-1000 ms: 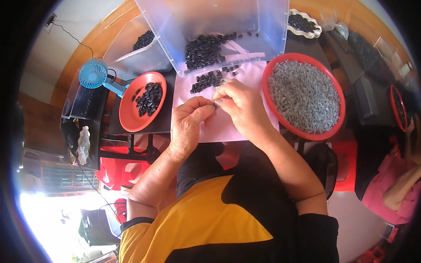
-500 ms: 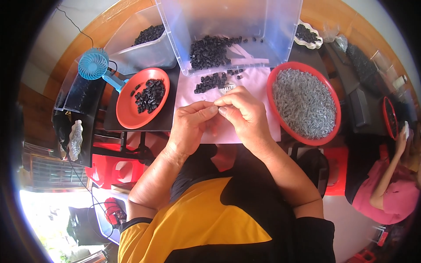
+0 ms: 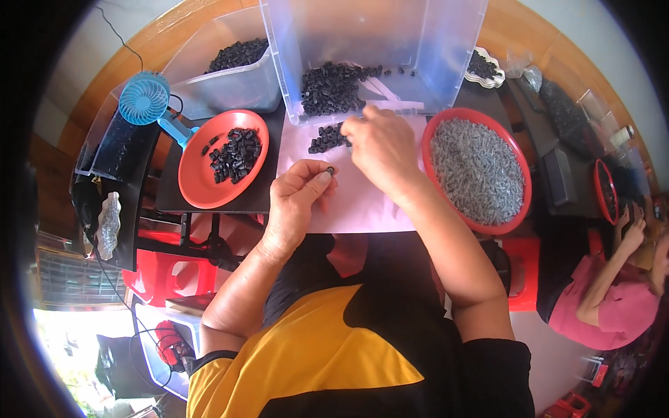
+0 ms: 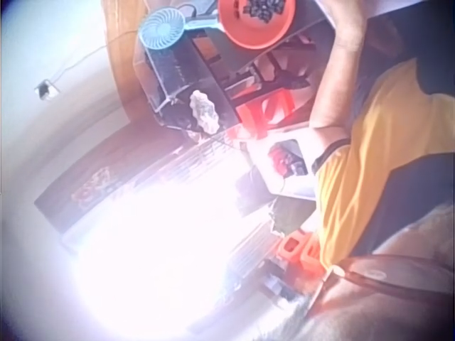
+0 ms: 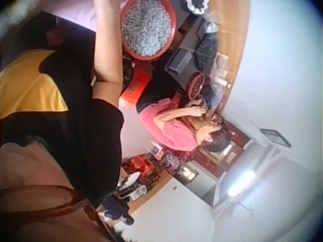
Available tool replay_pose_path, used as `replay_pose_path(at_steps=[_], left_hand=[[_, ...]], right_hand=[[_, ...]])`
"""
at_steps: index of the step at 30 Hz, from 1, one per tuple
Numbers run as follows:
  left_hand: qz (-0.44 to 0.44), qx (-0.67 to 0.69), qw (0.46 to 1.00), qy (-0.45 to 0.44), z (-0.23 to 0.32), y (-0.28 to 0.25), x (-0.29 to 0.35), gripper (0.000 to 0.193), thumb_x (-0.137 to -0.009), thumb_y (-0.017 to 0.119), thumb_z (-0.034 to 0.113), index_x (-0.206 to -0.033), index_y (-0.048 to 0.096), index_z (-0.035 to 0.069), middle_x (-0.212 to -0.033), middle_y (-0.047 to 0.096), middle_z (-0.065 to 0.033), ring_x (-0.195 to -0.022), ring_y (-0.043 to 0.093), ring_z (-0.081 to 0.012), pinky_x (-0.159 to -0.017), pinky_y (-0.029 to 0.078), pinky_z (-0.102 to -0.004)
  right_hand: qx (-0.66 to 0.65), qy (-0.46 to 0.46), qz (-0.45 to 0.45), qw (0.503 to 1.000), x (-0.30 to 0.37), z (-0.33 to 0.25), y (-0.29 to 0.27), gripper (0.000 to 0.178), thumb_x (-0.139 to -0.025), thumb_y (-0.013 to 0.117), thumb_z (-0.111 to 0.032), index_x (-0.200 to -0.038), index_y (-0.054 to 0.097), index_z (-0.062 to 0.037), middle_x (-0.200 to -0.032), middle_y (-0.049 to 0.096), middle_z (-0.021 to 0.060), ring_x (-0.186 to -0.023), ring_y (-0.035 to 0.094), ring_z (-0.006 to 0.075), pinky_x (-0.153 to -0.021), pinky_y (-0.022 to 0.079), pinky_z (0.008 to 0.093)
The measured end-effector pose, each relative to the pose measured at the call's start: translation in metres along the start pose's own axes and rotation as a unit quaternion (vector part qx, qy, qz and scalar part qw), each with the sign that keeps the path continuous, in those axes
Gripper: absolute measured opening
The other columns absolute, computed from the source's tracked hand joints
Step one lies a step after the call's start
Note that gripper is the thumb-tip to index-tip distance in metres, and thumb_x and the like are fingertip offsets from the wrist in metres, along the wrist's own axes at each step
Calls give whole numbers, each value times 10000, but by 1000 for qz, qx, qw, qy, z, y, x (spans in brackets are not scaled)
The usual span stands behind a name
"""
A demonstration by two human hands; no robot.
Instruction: The person assembles cord locks by taking small metal springs from a tray and inserting them into plastic stopper pieces by hand.
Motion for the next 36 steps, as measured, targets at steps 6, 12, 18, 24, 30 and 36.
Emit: replay_pose_path(at_steps=[6, 12, 18, 24, 30, 36], left_hand=[[-10, -12, 999, 29, 0, -3, 1, 141, -946, 631, 86, -1037, 645, -21, -806, 637, -31, -650, 565, -77, -595, 474, -222], [-24, -61, 998, 15, 4, -2, 6, 131, -958, 613, 52, -1051, 648, -34, -863, 652, -44, -722, 585, -89, -647, 492, -227], [-3, -37, 998, 46, 2, -3, 4, 137, -933, 648, 70, -1041, 661, -14, -800, 640, -21, -642, 557, -71, -604, 474, -216], [2, -31, 999, 35, 2, -3, 2, 140, -936, 641, 78, -1033, 660, -20, -822, 652, -32, -648, 563, -75, -610, 477, -215], [5, -47, 998, 32, 0, -1, 5, 140, -935, 639, 75, -1028, 658, -28, -813, 656, -37, -643, 573, -82, -605, 480, -219], [2, 48, 999, -5, 3, -2, 1, 131, -936, 623, 42, -1019, 656, -54, -835, 668, -61, -702, 605, -106, -598, 507, -235]], right_hand=[[35, -4, -36, 999, 6, 0, 20, 199, -734, 709, -71, -910, 735, -160, -944, 599, 79, -937, 607, 282, -812, 454, 432], [-22, -37, -14, 999, 4, -3, 10, 192, -723, 750, -78, -893, 712, -160, -876, 577, 33, -925, 604, 250, -814, 462, 403], [46, -47, -18, 998, 2, -3, 23, 135, -756, 724, -89, -876, 702, -148, -921, 580, 33, -981, 581, 260, -848, 410, 406], [79, -80, -5, 994, 1, -9, 29, 150, -804, 623, -74, -928, 707, -73, -968, 593, 91, -979, 563, 279, -846, 387, 425], [108, -89, -8, 990, 3, -13, 31, 145, -804, 597, -88, -908, 695, -62, -976, 589, 105, -972, 553, 286, -842, 385, 429], [-58, -58, 50, 995, 17, -22, -19, 40, -833, 643, -37, -847, 612, -57, -872, 578, 68, -867, 584, 261, -770, 415, 376]])
Point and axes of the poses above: each hand's wrist, its own x-axis away from the middle knuckle, its own y-axis out of the palm, z = x × y, the point moved 7 cm from there along -x, towards the middle knuckle
